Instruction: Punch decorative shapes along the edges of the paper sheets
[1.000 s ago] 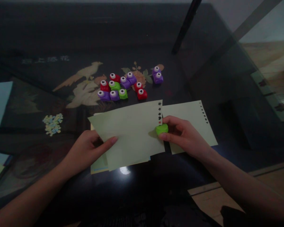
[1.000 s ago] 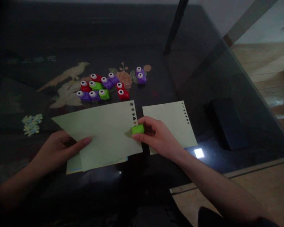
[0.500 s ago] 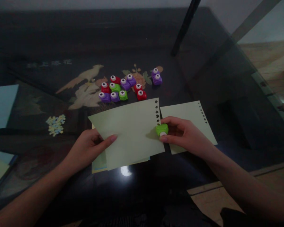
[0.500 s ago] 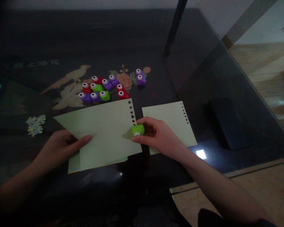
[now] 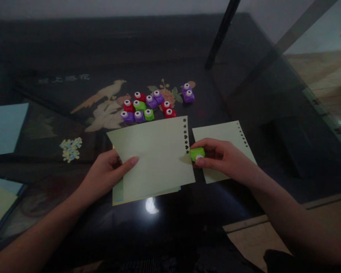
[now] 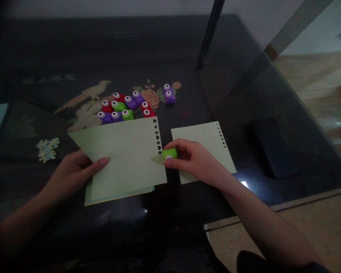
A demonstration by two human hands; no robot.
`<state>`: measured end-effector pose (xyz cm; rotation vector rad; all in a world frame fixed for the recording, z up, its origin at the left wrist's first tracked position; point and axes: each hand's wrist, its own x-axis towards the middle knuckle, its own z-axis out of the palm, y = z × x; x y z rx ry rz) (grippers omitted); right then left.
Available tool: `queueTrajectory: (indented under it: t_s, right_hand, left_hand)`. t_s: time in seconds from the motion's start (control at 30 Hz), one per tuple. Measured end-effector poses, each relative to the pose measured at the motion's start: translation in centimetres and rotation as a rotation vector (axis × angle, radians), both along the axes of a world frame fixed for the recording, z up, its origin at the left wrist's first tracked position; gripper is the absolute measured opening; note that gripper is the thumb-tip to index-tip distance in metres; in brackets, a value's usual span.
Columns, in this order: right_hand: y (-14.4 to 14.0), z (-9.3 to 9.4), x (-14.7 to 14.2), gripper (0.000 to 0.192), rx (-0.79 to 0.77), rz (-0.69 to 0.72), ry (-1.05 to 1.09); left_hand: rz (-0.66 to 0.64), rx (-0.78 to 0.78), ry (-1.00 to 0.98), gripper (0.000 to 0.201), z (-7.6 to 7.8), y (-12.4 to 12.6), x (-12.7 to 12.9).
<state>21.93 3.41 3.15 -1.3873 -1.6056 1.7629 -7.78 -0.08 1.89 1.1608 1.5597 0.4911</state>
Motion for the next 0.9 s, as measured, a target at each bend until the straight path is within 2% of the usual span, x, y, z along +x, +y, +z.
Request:
queueTrajectory:
  t_s: [0.2, 0.5, 0.63, 0.8, 0.9]
  right_hand:
    - [0.0, 0.0, 0.0, 0.026, -0.047, 0.014, 0.068]
    - [0.4, -0.4, 0.6, 0.03, 0.181, -0.097, -0.001]
    - [0.4, -0.8, 0.6, 0.037, 0.131, -0.127, 0.098]
    - [0.5, -1.5, 0.4, 0.029, 0.057, -0.193, 0.193]
    - [0.7, -2.0, 0.3, 0.033, 0.01, -0.248, 0.257]
  left_hand:
    - [0.021, 0.003, -0.054, 0.032, 0.1, 0.2, 0.3]
    - [0.058, 0.022, -0.233, 0.032, -0.6, 0.2, 0.3]
    - [0.086, 0.001, -0.276, 0.03, -0.5, 0.3, 0.4]
    - [0.093, 0.007, -0.317, 0.031, -0.4, 0.4, 0.6]
    - [0.092, 0.026, -0.327, 0.036, -0.6, 0.4, 0.6]
